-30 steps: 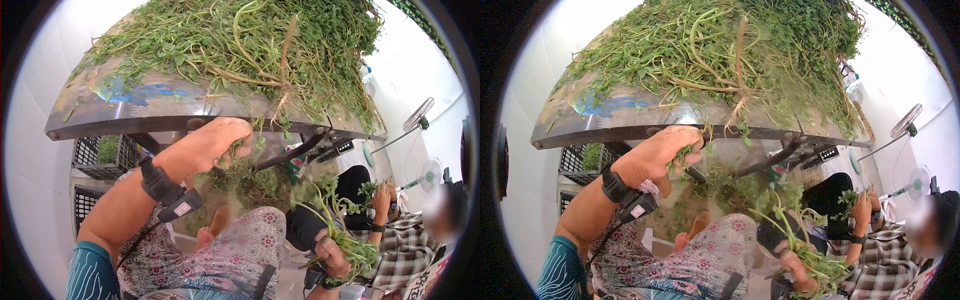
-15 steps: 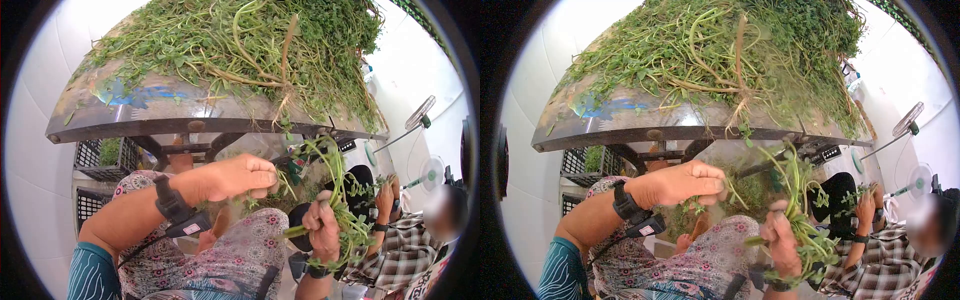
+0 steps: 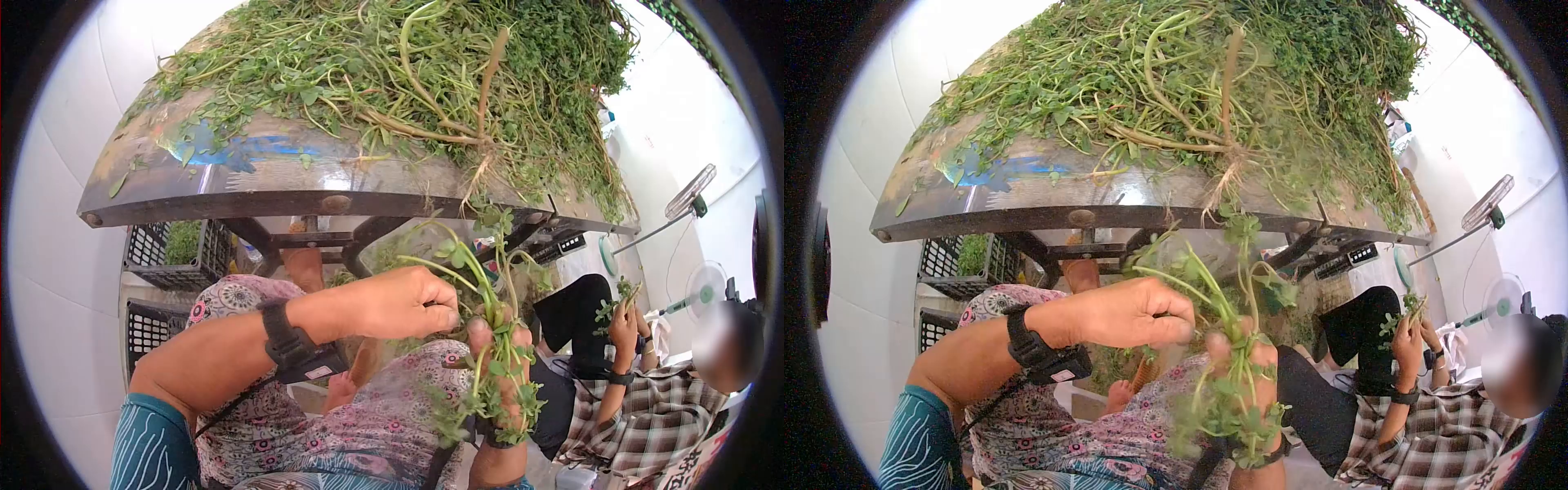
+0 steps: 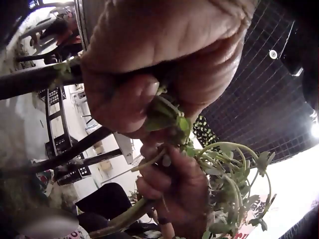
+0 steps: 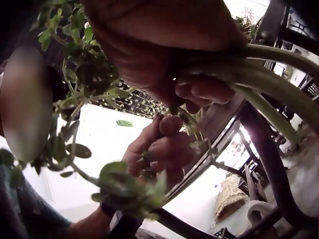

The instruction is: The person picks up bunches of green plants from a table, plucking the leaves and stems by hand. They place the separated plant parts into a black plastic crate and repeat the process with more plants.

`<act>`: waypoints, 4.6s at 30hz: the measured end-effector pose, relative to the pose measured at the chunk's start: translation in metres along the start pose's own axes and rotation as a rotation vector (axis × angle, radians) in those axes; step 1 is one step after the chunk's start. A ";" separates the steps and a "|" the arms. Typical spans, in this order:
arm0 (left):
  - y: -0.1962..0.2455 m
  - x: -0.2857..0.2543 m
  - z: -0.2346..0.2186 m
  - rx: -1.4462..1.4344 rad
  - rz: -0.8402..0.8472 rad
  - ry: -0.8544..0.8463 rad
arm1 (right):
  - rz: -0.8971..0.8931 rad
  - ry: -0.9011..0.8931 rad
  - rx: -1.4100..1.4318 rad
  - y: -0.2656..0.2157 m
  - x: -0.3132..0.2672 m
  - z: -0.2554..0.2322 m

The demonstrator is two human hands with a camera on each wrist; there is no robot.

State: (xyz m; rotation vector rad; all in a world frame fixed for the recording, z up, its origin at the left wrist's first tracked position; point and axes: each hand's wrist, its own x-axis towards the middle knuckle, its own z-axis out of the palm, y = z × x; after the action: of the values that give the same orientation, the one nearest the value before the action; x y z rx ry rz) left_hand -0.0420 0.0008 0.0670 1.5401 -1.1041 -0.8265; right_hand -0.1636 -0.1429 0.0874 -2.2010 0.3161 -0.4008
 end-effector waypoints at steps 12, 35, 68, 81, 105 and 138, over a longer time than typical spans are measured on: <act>0.006 -0.001 -0.002 0.114 0.030 -0.215 | -0.122 -0.016 -0.077 0.008 -0.007 -0.009; 0.020 -0.017 -0.032 -0.109 -0.080 -0.086 | 0.421 0.037 0.883 0.107 -0.021 -0.070; 0.001 0.004 0.003 0.022 0.056 -0.083 | 0.196 0.162 1.099 0.041 -0.008 -0.016; 0.057 -0.098 -0.075 -0.713 0.148 0.434 | 0.095 -0.177 1.253 0.072 -0.027 -0.045; -0.180 -0.368 -0.128 -1.164 -0.017 1.656 | 0.227 -0.625 0.930 0.031 -0.007 0.011; 0.052 -0.126 -0.014 -0.158 -0.025 0.624 | 0.200 -0.195 0.792 -0.009 -0.034 0.020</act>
State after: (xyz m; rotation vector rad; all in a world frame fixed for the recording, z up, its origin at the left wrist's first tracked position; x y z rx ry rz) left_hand -0.0848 0.1210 0.1166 1.5282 -0.5494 -0.3862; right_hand -0.1856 -0.1107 0.0770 -1.4024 0.2156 -0.1538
